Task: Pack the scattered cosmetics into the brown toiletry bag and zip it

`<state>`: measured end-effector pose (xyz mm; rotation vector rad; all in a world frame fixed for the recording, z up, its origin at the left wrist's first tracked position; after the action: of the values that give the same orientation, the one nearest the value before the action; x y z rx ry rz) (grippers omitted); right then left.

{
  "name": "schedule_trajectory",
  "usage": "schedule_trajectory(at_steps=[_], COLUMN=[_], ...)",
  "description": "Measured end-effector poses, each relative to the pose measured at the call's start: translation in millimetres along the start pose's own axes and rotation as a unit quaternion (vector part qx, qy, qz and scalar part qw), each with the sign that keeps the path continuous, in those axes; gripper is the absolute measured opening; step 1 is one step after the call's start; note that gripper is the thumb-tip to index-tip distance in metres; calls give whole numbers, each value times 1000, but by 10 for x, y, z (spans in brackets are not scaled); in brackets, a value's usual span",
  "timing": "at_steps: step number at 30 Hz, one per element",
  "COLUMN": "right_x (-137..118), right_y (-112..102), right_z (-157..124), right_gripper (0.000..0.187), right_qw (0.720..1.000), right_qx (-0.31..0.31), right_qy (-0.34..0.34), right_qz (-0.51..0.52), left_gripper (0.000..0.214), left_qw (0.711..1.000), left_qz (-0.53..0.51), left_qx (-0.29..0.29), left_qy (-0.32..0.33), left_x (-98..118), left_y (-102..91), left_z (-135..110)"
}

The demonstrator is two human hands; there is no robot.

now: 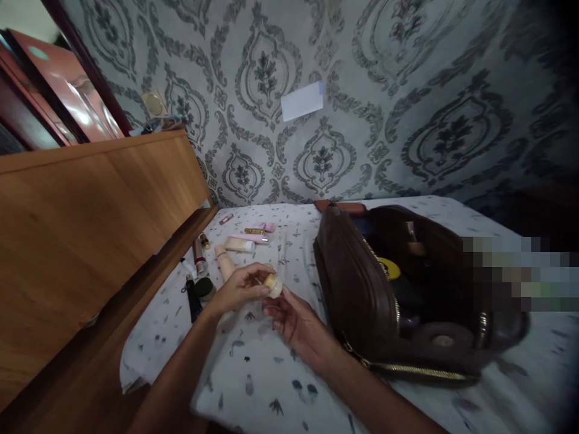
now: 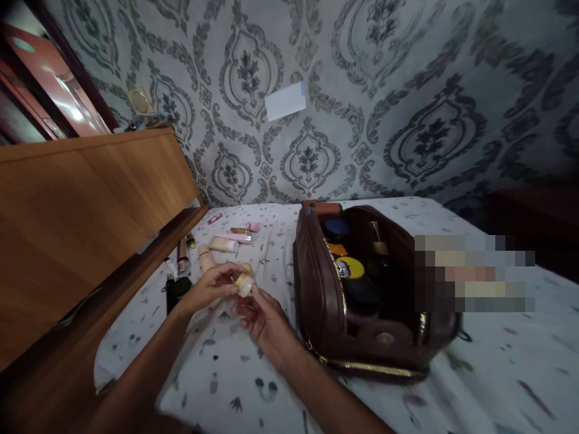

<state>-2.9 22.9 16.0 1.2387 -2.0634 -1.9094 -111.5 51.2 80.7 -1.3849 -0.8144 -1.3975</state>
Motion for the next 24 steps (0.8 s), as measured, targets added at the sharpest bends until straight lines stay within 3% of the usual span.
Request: schedule_trajectory(at_steps=[4,8,17,24], right_x=[-5,-1,7,9], right_y=[-20,-7,-10,3], right_z=[23,20,19,16], right_gripper=[36,32,27,24], right_qw=[1000,1000,1000,1000], right_qx=[1,1,2,-8], right_qy=[1,8,10,13], right_qz=[10,8,-10,-15], left_gripper=[43,44,39,41], left_qw=[998,997,994,992], left_qz=[-26,25,91,107], left_qx=[44,71,38,40], left_qy=[22,25,48,48], left_x=[-149,-204,-78,-103], left_y=[54,43,81,67], left_z=[-41,-92,-168,-174])
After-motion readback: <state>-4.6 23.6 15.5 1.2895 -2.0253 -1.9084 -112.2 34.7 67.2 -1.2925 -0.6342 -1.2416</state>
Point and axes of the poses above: each hand's wrist, its own z-axis towards the middle knuckle, its own y-axis out of the palm, x = y × z, the point moved 7 cm from there along z, towards the middle knuckle, and after that the axes turned 2 degrees about x, right-handed, at the moved point
